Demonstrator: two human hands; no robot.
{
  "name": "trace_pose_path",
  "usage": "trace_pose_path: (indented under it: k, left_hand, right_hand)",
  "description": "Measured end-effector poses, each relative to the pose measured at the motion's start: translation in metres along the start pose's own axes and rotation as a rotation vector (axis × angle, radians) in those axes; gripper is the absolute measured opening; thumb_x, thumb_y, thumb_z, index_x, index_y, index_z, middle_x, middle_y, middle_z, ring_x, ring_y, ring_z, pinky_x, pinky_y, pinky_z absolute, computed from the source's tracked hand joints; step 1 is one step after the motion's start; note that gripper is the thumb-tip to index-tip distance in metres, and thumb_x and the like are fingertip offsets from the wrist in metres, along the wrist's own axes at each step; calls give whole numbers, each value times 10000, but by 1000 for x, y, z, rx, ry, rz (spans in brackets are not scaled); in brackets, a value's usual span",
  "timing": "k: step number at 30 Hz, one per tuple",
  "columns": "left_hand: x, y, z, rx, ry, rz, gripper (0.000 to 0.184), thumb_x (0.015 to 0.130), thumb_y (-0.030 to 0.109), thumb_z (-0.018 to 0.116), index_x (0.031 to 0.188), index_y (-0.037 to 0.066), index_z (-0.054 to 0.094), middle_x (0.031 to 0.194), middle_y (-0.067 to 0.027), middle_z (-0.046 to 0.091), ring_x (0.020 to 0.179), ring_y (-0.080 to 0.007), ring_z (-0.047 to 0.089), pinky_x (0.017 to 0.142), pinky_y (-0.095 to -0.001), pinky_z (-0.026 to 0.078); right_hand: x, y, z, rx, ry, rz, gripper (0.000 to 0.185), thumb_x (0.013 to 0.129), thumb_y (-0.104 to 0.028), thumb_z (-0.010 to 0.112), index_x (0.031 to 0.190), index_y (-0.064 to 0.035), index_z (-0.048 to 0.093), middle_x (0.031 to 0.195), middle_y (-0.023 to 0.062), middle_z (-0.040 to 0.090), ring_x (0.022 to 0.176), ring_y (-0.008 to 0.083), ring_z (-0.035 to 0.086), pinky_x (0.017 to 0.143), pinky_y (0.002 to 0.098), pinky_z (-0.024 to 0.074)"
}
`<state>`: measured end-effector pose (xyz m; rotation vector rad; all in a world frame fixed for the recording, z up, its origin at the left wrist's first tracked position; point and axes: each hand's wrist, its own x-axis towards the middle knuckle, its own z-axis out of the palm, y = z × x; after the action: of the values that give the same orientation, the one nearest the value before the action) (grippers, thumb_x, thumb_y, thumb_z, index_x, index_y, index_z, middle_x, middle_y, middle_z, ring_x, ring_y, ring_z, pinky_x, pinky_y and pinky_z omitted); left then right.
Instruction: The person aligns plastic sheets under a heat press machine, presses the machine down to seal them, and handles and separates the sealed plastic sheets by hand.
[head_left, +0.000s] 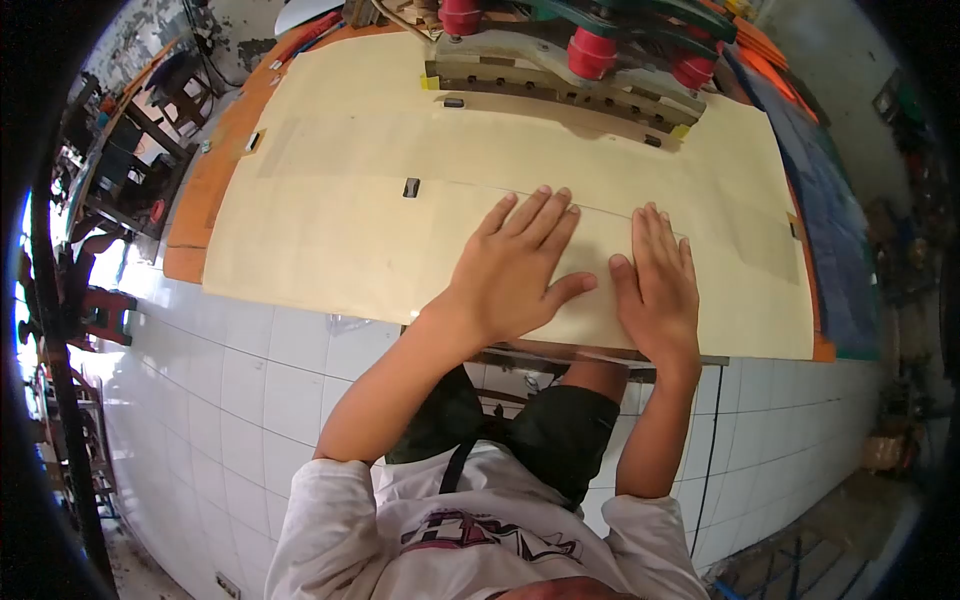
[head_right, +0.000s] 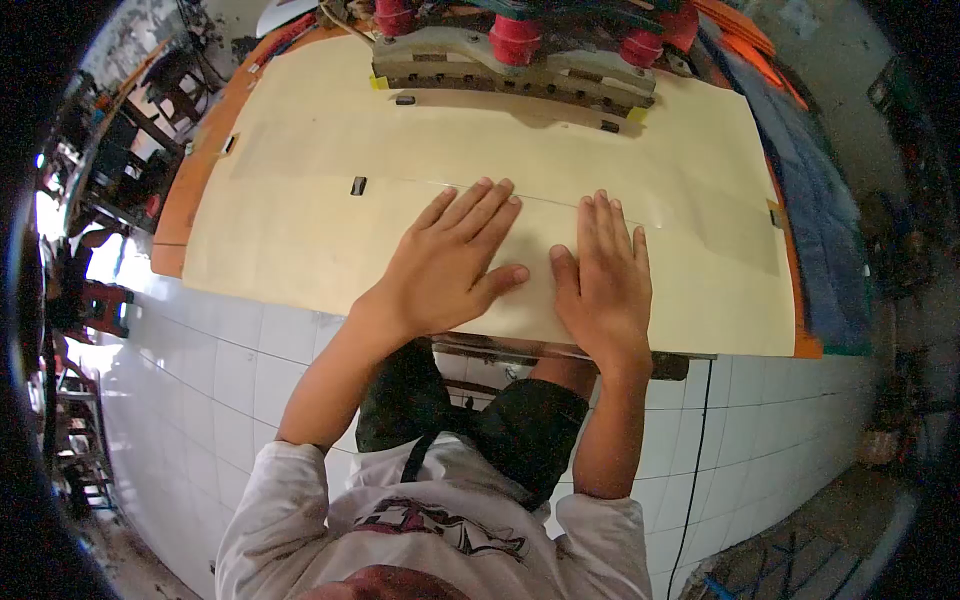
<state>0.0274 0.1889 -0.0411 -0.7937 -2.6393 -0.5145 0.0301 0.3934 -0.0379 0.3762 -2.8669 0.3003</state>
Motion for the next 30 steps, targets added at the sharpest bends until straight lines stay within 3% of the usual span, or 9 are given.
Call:
trace_pose_path:
  k: [19,30]
  left_hand:
    - [-28,-25,-25,213,22,-266,708,922,494,515,1359,-58,435,1430,-242,419,1357,-369,368,1138,-499,224]
    - [-30,-27,-23,150,103,-270,712,897,479,555,1328,-78,453,1384,-260,458,1325,-390,399,1124,-513,245]
  right_hand:
    - [-2,2,2,27,82,-35,547,961,-306,496,1430,-50,381,1487,173,375,1387,323,340,1150,502,200]
    - [-2,-5,3,-64,112,84,602,941,-409,527,1404,-40,418,1471,215,380,1390,347,325,1137,533,199]
